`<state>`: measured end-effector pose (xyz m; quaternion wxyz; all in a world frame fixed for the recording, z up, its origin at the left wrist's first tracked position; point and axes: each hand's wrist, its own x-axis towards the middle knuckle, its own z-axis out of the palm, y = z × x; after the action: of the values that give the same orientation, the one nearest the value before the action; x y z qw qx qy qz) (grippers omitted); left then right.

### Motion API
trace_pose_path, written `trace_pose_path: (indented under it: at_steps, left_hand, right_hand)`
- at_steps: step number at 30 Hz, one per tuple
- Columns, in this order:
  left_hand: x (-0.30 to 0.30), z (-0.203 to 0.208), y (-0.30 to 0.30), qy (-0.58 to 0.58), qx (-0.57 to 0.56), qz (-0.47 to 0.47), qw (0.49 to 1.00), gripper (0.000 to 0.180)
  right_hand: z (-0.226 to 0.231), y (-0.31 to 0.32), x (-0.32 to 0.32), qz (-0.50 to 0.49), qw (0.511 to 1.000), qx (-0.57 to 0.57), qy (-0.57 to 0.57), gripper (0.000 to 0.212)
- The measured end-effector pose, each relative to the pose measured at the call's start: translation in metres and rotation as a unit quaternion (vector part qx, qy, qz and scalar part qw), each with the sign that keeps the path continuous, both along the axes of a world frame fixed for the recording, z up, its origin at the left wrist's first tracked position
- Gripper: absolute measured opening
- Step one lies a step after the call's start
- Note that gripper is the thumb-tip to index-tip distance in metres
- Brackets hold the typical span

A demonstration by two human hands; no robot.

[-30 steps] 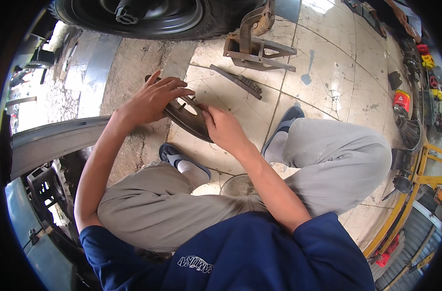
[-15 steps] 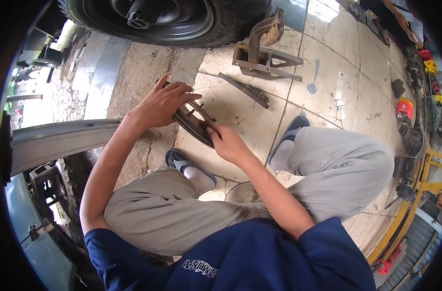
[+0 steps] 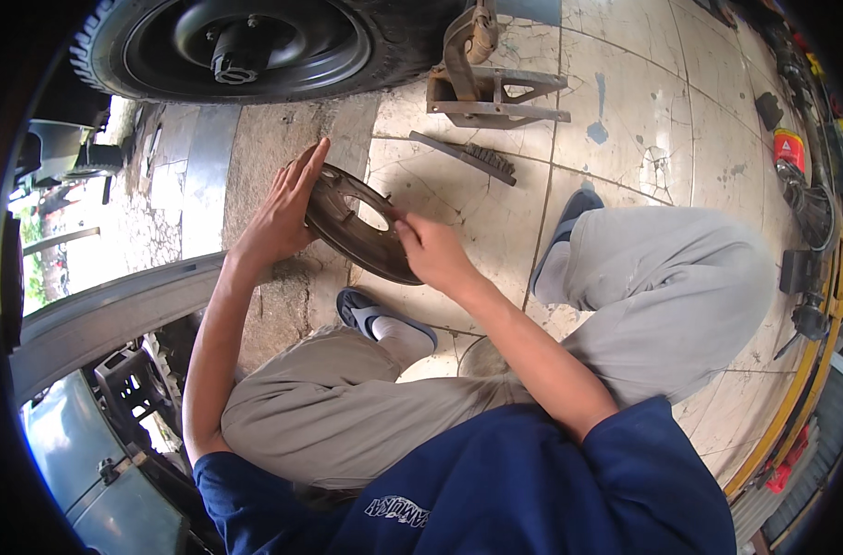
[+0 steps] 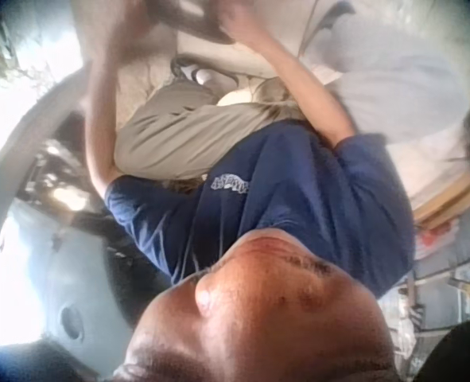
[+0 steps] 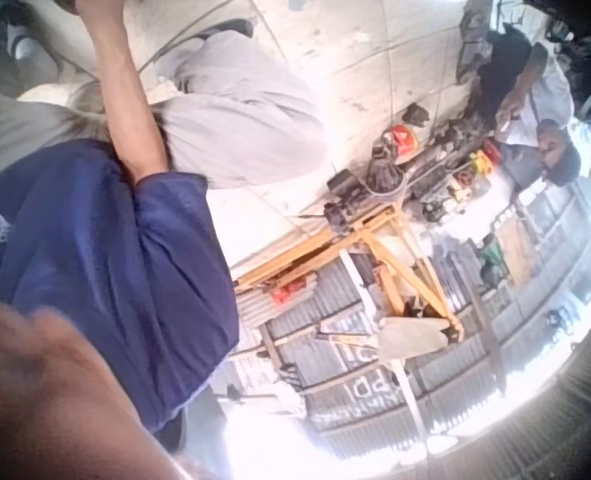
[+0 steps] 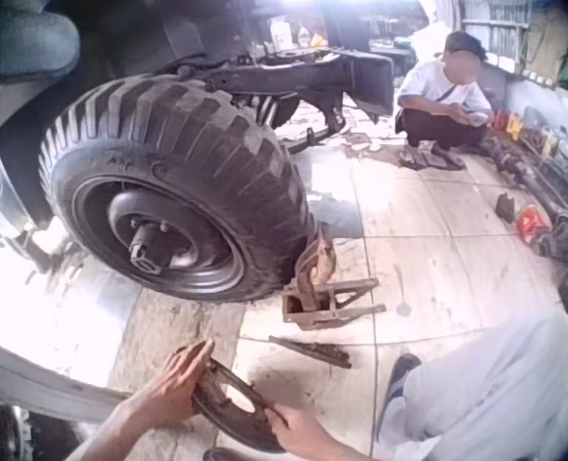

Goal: The person sits on the floor and uses a wire brush to clean a brake drum and brake shoes. They scrub the inner and outer surfaces of the drum and the friction material of the shoes, then place the cleaned shoes into the brake backing plate assembly.

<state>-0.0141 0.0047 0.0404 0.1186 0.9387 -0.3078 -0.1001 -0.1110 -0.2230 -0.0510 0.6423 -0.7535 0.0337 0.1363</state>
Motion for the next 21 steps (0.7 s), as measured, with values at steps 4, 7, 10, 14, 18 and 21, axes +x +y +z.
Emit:
trace_pose_path:
  at_steps: [4,7,10,14,18,21]
  left_hand:
    - [-0.002,-0.003,-0.006,0.000,-0.035,0.008,0.999,0.118]
    - [0.000,0.000,-0.004,-0.018,-0.038,-0.010,0.999,0.114]
    - [0.002,0.005,-0.007,0.004,-0.006,-0.014,1.000,0.110]
    - [0.005,0.006,-0.006,-0.016,0.017,-0.055,0.998,0.097]
    - [0.005,0.008,-0.006,0.014,0.015,-0.033,0.999,0.092]
    - [0.005,0.005,-0.005,0.005,0.023,-0.038,0.999,0.084]
  right_hand:
    - [0.001,0.005,-0.005,0.082,0.996,0.012,0.014,0.033]
    - [-0.007,0.003,-0.006,0.105,0.993,-0.022,0.044,0.033]
    - [0.004,0.003,-0.002,0.092,0.991,0.056,0.073,0.034]
    - [-0.006,-0.001,-0.006,0.124,0.991,0.048,0.032,0.035]
    - [0.015,0.006,-0.015,0.104,0.992,0.060,0.030,0.035]
    - [0.015,0.006,-0.018,0.125,0.990,-0.014,0.063,0.035]
